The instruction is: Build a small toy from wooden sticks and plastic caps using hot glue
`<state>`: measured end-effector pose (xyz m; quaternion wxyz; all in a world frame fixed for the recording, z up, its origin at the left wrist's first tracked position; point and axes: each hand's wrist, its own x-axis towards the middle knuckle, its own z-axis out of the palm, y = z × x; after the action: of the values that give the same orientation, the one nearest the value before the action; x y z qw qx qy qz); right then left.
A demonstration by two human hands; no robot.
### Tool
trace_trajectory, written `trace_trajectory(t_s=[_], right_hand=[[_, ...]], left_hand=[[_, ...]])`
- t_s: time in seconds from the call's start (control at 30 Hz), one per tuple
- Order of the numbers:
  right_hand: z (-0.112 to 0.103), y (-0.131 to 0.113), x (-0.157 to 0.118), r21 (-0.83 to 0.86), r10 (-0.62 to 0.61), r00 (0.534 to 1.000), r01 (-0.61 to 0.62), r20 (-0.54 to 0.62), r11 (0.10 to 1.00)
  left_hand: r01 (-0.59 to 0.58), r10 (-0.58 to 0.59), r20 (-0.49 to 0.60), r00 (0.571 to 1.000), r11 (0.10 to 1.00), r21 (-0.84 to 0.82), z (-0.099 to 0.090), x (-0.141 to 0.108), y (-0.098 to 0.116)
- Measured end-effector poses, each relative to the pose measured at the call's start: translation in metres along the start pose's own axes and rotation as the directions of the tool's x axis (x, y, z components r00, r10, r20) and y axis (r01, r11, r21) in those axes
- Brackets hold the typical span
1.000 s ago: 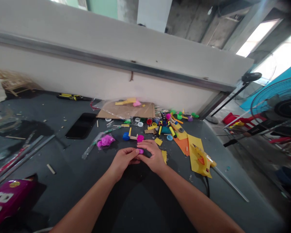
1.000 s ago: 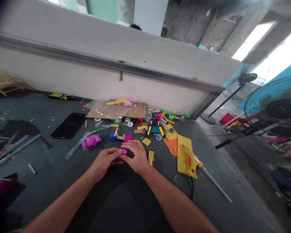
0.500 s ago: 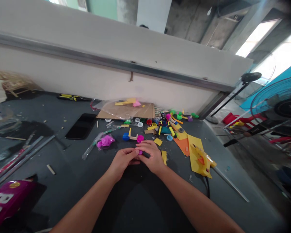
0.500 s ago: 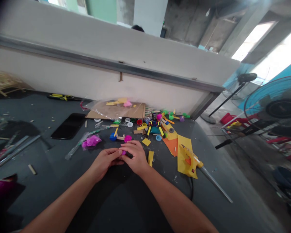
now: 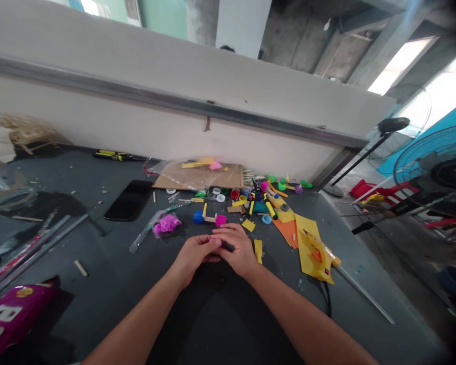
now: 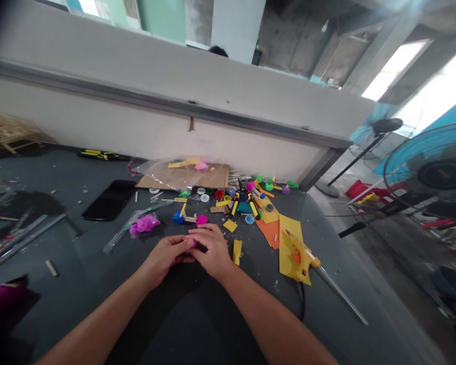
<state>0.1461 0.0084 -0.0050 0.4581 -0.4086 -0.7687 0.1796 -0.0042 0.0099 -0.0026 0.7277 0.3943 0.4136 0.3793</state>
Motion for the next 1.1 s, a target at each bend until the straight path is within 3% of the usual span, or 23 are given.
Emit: trace_trajectory(t_s=[0.27,0.77,1.1], right_hand=[[0.0012,-0.0013,0.0006,-0.013,-0.016,1.000,0.017,0.026,1.000],[-0.0036,-0.0017,-0.0008,0.013,0.060,0.998,-0.060,-0.019,0.998],[-0.0051,0.0011,-0.0015,-0.003,0.069,0.997,-0.069,-0.022,0.998]], left_hand=[[0.007,-0.007,0.016,1.000,1.000,-0.003,-0.0007,0.0003,-0.0011],[0.039,-0.036,0.043,0.998,0.997,-0.070,-0.0027,0.0011,0.0011],[0.042,-0.041,0.008,0.999,0.990,-0.131,-0.0032,0.0025,0.0007]])
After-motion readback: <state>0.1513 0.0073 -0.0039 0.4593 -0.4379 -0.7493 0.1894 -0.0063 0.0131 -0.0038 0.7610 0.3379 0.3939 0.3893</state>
